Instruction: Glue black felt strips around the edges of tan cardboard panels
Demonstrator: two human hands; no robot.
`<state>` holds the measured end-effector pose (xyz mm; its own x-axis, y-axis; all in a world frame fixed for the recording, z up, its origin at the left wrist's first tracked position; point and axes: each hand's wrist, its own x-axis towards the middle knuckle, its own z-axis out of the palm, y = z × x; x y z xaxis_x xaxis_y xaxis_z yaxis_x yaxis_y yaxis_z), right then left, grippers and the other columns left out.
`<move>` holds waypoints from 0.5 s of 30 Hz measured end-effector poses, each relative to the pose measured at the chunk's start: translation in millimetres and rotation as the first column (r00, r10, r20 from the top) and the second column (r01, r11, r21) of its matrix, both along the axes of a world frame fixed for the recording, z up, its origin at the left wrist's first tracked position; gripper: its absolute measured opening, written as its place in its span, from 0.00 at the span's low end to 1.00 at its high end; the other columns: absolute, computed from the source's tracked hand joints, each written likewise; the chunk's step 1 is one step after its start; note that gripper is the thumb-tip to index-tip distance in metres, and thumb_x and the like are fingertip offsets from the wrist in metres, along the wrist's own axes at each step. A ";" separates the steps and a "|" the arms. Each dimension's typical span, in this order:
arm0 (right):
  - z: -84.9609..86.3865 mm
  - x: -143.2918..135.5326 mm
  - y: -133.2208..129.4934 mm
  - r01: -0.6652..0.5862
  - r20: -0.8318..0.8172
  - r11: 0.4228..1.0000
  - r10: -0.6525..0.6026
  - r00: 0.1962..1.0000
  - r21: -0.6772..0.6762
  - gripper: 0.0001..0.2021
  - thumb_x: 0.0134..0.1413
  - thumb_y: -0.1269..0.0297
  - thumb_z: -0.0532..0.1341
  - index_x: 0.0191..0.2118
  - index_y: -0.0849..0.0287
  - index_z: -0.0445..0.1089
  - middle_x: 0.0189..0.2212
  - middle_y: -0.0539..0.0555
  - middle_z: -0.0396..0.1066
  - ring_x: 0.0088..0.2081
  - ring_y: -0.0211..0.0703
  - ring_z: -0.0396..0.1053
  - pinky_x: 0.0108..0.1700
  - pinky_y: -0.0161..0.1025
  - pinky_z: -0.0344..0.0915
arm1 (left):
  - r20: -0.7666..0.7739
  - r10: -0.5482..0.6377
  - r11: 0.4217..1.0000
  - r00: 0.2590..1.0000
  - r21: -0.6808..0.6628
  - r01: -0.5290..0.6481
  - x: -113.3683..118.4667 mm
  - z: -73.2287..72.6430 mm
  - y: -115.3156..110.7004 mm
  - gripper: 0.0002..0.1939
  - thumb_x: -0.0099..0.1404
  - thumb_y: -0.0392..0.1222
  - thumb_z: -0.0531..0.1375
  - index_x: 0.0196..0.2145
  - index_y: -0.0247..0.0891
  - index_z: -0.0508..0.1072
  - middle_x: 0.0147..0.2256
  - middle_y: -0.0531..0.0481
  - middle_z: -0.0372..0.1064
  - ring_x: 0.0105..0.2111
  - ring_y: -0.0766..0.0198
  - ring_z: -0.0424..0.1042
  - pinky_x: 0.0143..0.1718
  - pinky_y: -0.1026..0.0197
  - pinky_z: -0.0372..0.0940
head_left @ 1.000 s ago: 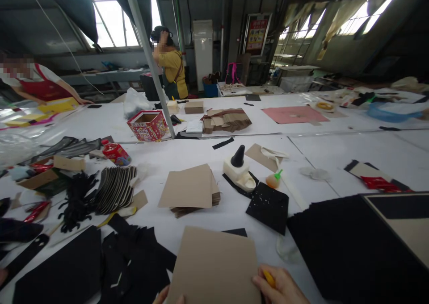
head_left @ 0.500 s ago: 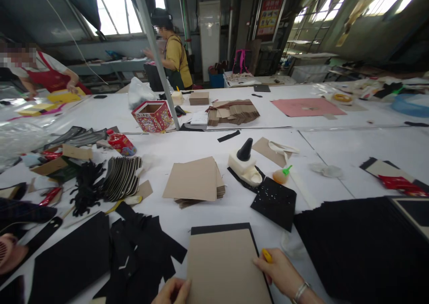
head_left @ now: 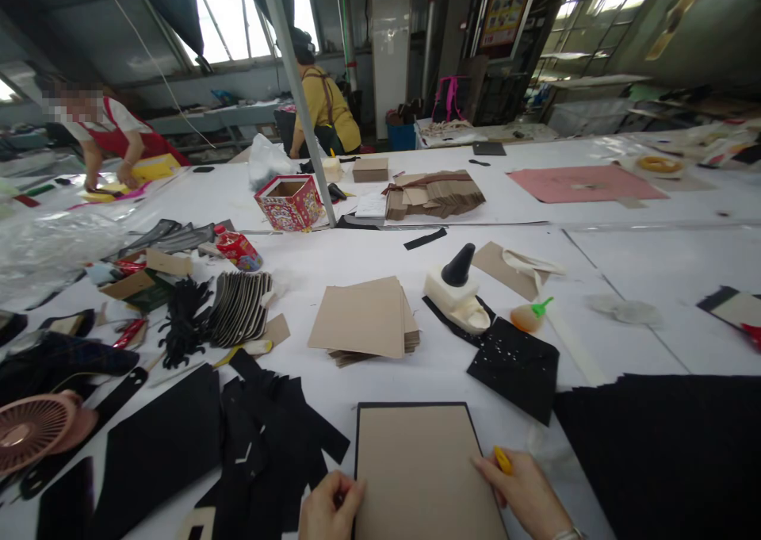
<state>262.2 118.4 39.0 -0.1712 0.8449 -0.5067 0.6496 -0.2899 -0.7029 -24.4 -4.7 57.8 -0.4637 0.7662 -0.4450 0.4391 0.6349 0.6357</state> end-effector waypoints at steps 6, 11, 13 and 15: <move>-3.8 0.4 -2.3 -0.017 0.017 1.000 0.017 1.000 0.022 0.19 0.47 0.46 0.49 0.17 0.54 0.56 0.12 0.50 0.62 0.19 0.41 0.62 0.25 0.37 0.55 | 0.048 0.019 1.000 0.999 -0.011 -0.018 0.3 2.6 3.5 0.22 0.55 0.61 0.52 0.21 0.39 0.69 0.21 0.52 0.68 0.26 0.61 0.65 0.30 0.62 0.58; 1.8 -2.8 -1.2 -0.014 0.032 1.000 0.013 0.999 0.028 0.18 0.47 0.47 0.49 0.18 0.55 0.56 0.12 0.49 0.60 0.19 0.41 0.62 0.25 0.37 0.55 | 0.065 0.012 1.000 0.998 -0.029 -0.010 -0.5 3.3 5.8 0.24 0.55 0.63 0.52 0.21 0.39 0.69 0.22 0.51 0.69 0.28 0.60 0.66 0.31 0.62 0.59; 5.8 -5.0 -0.7 -0.004 0.030 1.000 0.003 1.000 0.024 0.17 0.47 0.49 0.51 0.18 0.55 0.55 0.12 0.48 0.59 0.19 0.40 0.61 0.24 0.36 0.54 | 0.065 -0.011 0.999 0.998 -0.041 0.013 -1.5 2.8 5.9 0.24 0.55 0.63 0.51 0.21 0.39 0.69 0.22 0.51 0.70 0.28 0.59 0.67 0.31 0.62 0.59; 8.7 -7.3 -0.7 0.009 0.030 1.000 -0.010 0.999 0.017 0.15 0.48 0.54 0.52 0.18 0.55 0.55 0.12 0.47 0.57 0.18 0.38 0.60 0.23 0.34 0.53 | 0.062 -0.036 0.997 0.997 -0.067 0.040 -2.8 1.6 5.6 0.24 0.55 0.63 0.50 0.21 0.40 0.70 0.22 0.52 0.70 0.28 0.59 0.68 0.31 0.62 0.59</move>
